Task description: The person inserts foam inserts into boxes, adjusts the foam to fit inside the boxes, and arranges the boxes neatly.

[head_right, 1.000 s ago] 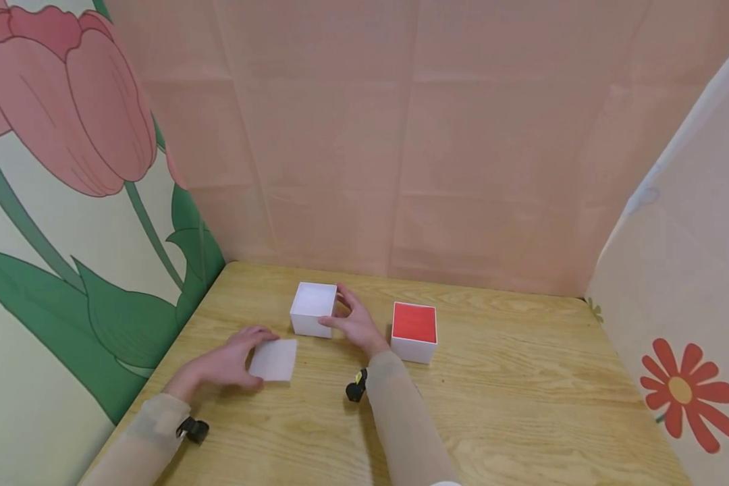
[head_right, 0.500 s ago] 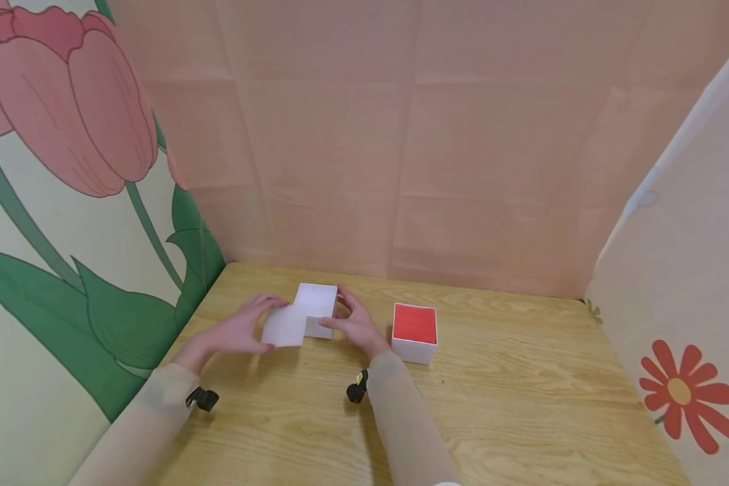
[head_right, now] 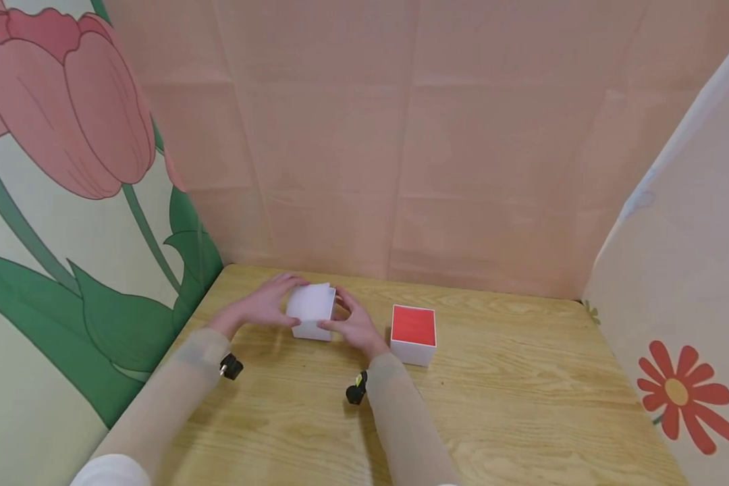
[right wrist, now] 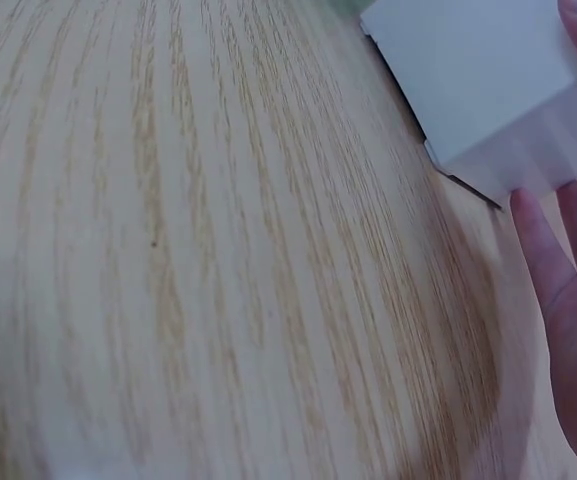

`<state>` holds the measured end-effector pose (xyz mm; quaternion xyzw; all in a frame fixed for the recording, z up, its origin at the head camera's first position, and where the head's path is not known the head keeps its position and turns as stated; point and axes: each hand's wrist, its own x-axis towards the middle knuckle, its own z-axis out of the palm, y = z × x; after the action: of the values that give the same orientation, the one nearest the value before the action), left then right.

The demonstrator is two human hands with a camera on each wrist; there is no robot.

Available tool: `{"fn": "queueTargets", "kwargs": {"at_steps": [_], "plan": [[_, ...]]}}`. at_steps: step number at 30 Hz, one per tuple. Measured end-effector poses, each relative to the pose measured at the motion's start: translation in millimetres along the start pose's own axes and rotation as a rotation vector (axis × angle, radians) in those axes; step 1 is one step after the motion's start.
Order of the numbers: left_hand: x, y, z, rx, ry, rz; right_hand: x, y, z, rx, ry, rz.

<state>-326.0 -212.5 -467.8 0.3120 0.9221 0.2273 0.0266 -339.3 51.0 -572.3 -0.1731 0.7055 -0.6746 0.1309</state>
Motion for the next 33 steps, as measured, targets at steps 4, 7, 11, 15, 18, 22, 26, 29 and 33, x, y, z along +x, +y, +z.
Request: {"fn": "queueTargets", "kwargs": {"at_steps": [4, 7, 11, 15, 18, 22, 26, 29, 33], "plan": [[10.2, 3.1, -1.5, 0.031, -0.014, 0.013, 0, 1, 1.0, 0.017, -0.009, -0.004], [14.0, 4.8, -2.4, 0.023, -0.037, 0.004, 0, 1, 1.4, 0.015, -0.006, 0.003], [17.2, 5.1, -2.9, 0.034, -0.068, -0.018, -1, 0, 1.5, 0.013, -0.002, 0.011], [19.6, 3.2, -2.8, 0.057, -0.087, -0.039, 0, 0, 1.6, 0.032, -0.008, 0.007], [21.1, 1.1, -1.8, 0.061, -0.102, -0.050, 0, 1, 1.7, 0.039, -0.012, 0.000], [21.8, 0.2, -0.1, 0.049, -0.117, -0.062, -1, 1, 1.9, 0.037, -0.012, -0.001], [21.7, -1.2, 2.8, 0.027, -0.117, -0.074, -2, 0, 1.8, 0.034, -0.011, 0.009], [21.3, -2.2, 4.7, 0.017, -0.113, -0.067, -1, 0, 1.5, 0.041, -0.011, 0.020], [20.7, -1.4, 4.5, 0.007, -0.113, -0.056, -2, 0, 1.2, 0.041, -0.010, 0.020]]}}
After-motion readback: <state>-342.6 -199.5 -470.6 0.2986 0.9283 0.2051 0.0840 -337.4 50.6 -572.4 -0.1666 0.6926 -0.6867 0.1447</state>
